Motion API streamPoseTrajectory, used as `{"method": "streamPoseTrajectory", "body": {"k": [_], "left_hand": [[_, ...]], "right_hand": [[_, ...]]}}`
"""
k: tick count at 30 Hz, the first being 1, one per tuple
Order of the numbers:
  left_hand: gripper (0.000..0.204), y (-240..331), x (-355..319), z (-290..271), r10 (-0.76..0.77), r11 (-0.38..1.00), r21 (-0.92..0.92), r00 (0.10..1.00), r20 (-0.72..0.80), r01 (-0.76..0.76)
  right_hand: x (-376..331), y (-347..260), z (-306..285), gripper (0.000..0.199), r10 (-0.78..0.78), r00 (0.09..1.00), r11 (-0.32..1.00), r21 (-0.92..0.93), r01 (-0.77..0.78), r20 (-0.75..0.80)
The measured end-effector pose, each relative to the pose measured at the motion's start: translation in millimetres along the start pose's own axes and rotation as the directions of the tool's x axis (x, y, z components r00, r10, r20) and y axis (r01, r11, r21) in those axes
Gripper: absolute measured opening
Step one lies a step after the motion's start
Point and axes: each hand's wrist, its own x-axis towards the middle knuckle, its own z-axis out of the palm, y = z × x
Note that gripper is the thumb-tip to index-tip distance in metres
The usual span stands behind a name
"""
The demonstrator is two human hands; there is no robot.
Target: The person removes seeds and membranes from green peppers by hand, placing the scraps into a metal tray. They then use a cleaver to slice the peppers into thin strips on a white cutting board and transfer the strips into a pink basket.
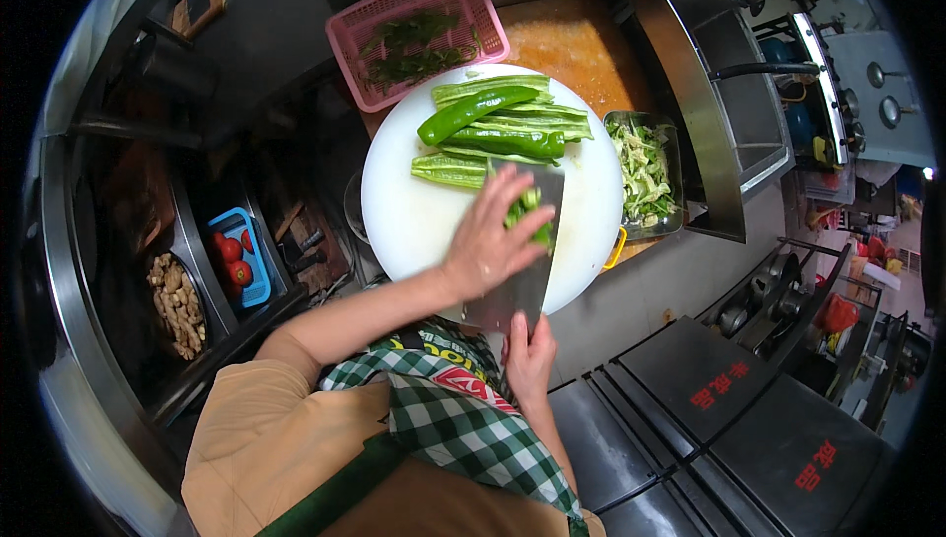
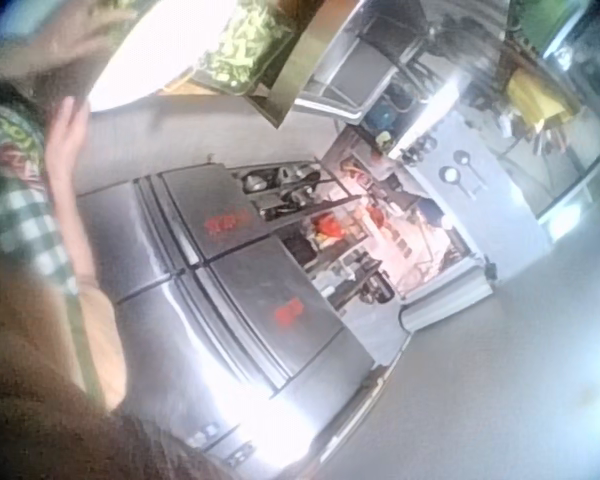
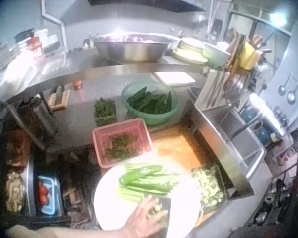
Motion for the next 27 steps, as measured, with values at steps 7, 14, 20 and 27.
{"method": "streamPoseTrajectory", "body": {"k": [7, 14, 20, 27], "left_hand": [[0.034, -138.8, 137.8, -100.4, -0.154, 0.973, 0.16, 0.984, -0.092, 0.167], [0.047, -134.3, 95.9, -62.8, -0.236, 0.926, 0.334, 0.96, 0.152, 0.175], [0.033, -155.9, 95.7, -56.7, -0.347, 0.924, 0.234, 0.92, 0.181, 0.303], [0.025, -116.9, 67.9, -82.0, -0.298, 0.948, -0.058, 0.937, 0.18, 0.313]], "right_hand": [[41.2, -57.0, 20.8, 0.023, -0.087, 0.996, 0.993, -0.082, 0.087, 0.001], [12.9, 6.2, -33.7, 0.023, 0.066, 0.961, 0.995, -0.052, -0.083, -0.268], [38.5, -1.9, -29.1, 0.037, -0.326, 0.884, 0.841, -0.53, 0.109, -0.335], [75.9, 37.5, 0.3, 0.049, -0.399, 0.864, 0.689, -0.723, 0.061, -0.307]]}}
